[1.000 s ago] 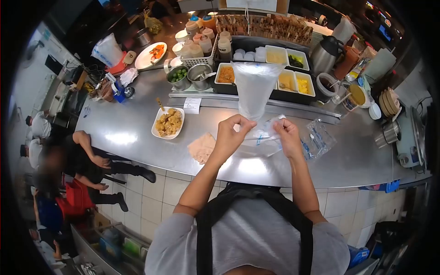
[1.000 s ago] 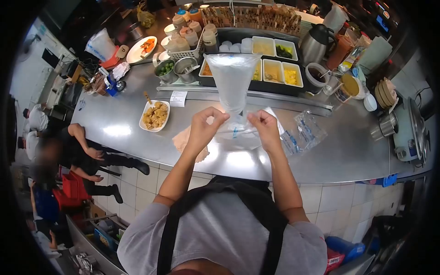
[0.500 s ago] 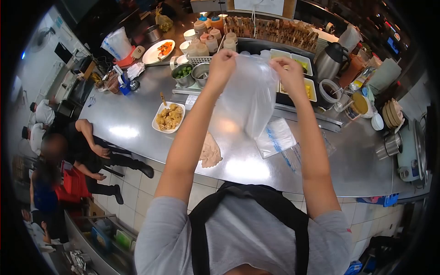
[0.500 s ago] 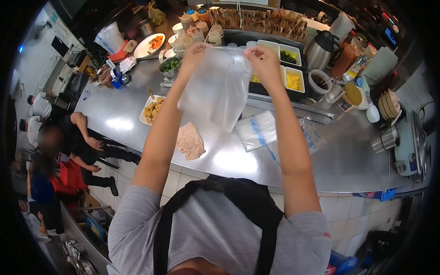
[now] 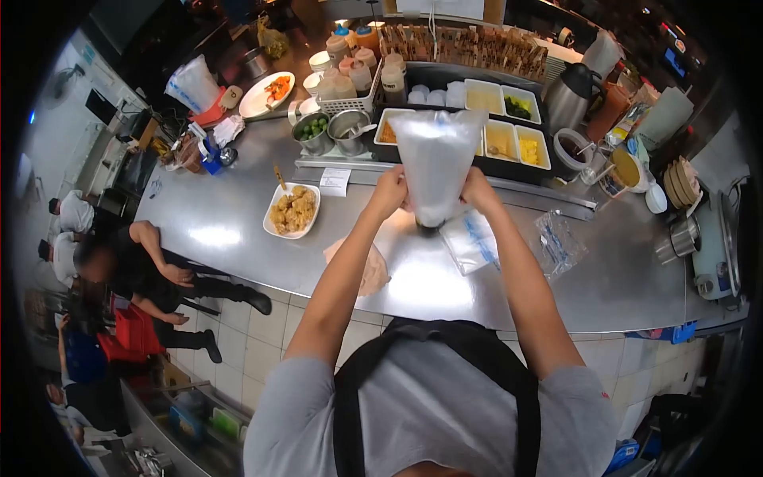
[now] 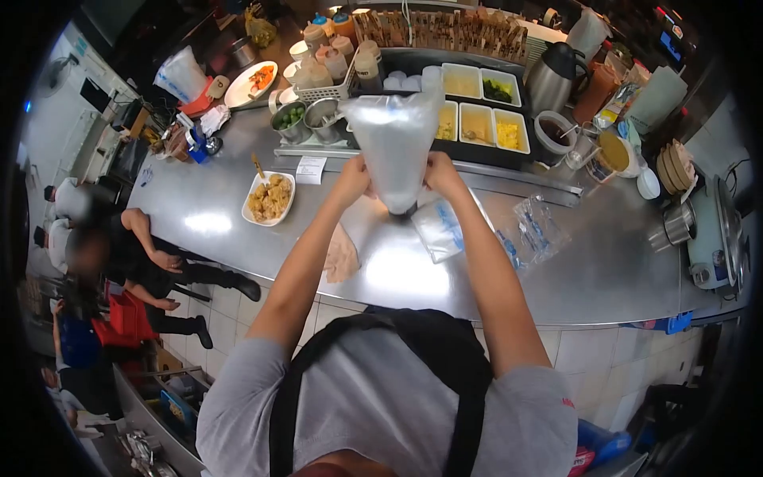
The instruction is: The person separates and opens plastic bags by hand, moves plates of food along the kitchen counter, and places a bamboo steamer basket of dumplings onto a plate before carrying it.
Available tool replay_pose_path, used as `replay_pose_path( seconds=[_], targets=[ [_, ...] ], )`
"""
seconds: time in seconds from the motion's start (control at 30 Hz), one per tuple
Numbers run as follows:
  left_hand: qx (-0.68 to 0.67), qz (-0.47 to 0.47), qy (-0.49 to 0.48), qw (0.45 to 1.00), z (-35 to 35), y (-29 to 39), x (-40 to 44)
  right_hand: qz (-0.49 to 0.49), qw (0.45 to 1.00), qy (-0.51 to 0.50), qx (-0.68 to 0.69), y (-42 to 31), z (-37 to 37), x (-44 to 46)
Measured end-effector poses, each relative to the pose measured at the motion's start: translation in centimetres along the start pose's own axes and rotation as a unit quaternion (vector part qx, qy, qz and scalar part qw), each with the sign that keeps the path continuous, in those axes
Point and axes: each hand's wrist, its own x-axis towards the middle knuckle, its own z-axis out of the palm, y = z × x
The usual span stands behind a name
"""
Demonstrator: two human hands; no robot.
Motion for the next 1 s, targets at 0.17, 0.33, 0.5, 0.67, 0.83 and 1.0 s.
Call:
replay_pose_path(
  seconds=[0.17, 0.33, 0.5, 0.67, 0.83, 1.0],
  targets=[
    [-0.054, -0.18, -0.086, 0.978, -1.0, -0.1, 0.3, 0.091, 0.994, -0.036, 0.056, 0.9, 1.2, 1.5],
    [-0.433, -0.278, 0.044, 0.856, 0.3, -1.6, -3.0, 0.115, 0.933, -0.005, 0.341, 2.0, 2.5, -1.2],
    [-0.427, -0.208, 0.054, 0.878, 2.3, -1.1, -6.2, 0.146, 0.937, 0.038, 0.315, -0.7, 4.5, -4.8],
    [-0.397, -0.204, 0.097, 0.89, 2.9, -2.1, -7.0, 0.157, 0.935, -0.021, 0.318, -0.4, 4.7, -4.5],
    [0.289, 0.026, 0.2, 0.936, -3.1, -5.4, -14.3, -0.136, 0.969, 0.203, 0.019, 2.6, 9.2, -8.7],
    [0.524, 0.005, 0.171, 0.834, -5.4, -7.4, -19.9, -0.349, 0.86, -0.013, -0.372, 3.9, 16.9, -10.4]
  ],
)
